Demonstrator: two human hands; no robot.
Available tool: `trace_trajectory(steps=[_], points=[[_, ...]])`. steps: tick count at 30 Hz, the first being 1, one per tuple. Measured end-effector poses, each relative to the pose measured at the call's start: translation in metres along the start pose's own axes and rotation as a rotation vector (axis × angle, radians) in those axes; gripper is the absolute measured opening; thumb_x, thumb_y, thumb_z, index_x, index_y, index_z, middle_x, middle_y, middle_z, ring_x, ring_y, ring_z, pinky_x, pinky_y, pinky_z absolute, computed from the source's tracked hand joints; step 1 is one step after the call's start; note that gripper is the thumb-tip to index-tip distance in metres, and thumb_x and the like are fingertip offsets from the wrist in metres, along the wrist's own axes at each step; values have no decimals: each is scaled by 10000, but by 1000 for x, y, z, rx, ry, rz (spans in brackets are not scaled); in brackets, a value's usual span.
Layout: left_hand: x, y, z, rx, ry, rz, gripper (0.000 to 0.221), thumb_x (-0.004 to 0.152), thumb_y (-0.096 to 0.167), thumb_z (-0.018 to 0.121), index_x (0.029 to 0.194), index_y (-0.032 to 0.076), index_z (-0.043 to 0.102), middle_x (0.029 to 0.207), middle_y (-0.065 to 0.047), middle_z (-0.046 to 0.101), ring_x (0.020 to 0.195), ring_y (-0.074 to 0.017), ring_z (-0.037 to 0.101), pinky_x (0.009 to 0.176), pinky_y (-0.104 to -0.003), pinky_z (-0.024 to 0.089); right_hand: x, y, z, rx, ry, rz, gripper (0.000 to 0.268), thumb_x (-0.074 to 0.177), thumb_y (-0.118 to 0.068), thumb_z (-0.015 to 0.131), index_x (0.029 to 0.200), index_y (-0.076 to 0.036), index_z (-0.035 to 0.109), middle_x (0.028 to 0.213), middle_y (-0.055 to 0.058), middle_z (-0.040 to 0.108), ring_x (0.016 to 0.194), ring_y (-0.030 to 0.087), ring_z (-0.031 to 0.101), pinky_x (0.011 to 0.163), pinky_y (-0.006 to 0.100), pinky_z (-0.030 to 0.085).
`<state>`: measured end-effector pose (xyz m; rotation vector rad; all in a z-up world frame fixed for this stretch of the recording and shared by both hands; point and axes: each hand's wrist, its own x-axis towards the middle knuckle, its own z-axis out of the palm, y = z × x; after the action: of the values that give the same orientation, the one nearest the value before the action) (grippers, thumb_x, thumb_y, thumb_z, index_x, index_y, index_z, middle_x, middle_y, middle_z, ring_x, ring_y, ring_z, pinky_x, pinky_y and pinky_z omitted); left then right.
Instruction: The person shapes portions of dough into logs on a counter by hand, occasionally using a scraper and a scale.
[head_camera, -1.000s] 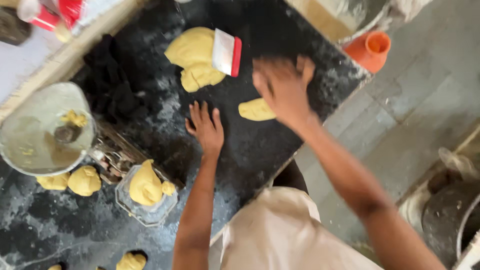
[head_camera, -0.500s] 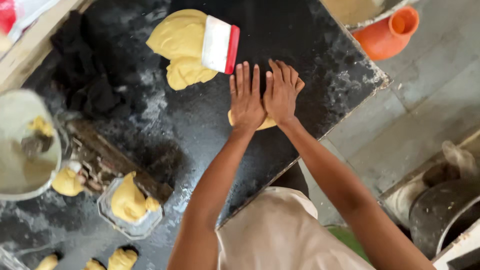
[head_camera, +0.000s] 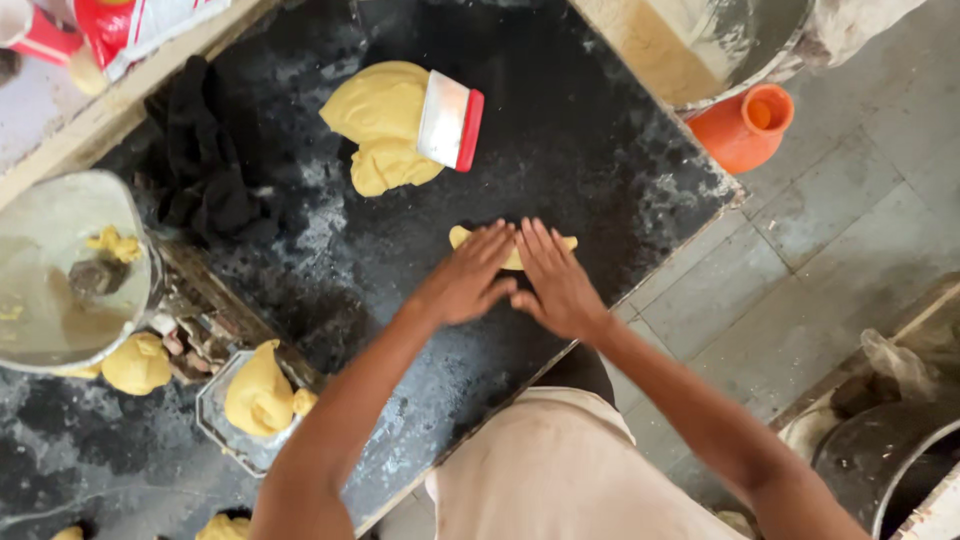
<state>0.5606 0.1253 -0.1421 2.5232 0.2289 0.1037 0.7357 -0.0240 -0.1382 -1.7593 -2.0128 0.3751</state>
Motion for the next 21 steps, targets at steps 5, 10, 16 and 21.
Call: trace_trajectory(steps=[5,10,16,21], points=[[-9,38,9,240,-2,-167,1318,648,679,769,1569,-91,225,1668,-254,169,1570,-363,103,1281,-481,71,-1,-32,16,-198,-2,155,963,952,-609,480,1529,133,270,1599,356,238,1521,482,174,1228,579,145],[55,-4,-7,247,74,-198,1518,514,811,780,1565,-117,196,1676,-283,149,1582,-388,84,1293,-489,53,58,23,9,-193,32,213,911,1022,-602,469,1587,90,290,1650,319,259,1564,468,183,1285,550,134],[24,10,-4,87,-35,-161,1441,646,864,698,1568,-91,138,1661,-285,100,1557,-428,45,1247,-537,24,18,17,-6,-148,-42,149,809,990,-507,494,1568,39,349,1632,263,312,1532,464,191,1225,582,114],[79,-42,-6,112,299,-362,764,1106,473,477,1664,53,168,1723,-235,108,1592,-448,86,1274,-563,104,74,72,-18,234,331,300,488,1158,-273,314,1561,-34,448,1622,178,474,1586,353,342,1327,556,188]])
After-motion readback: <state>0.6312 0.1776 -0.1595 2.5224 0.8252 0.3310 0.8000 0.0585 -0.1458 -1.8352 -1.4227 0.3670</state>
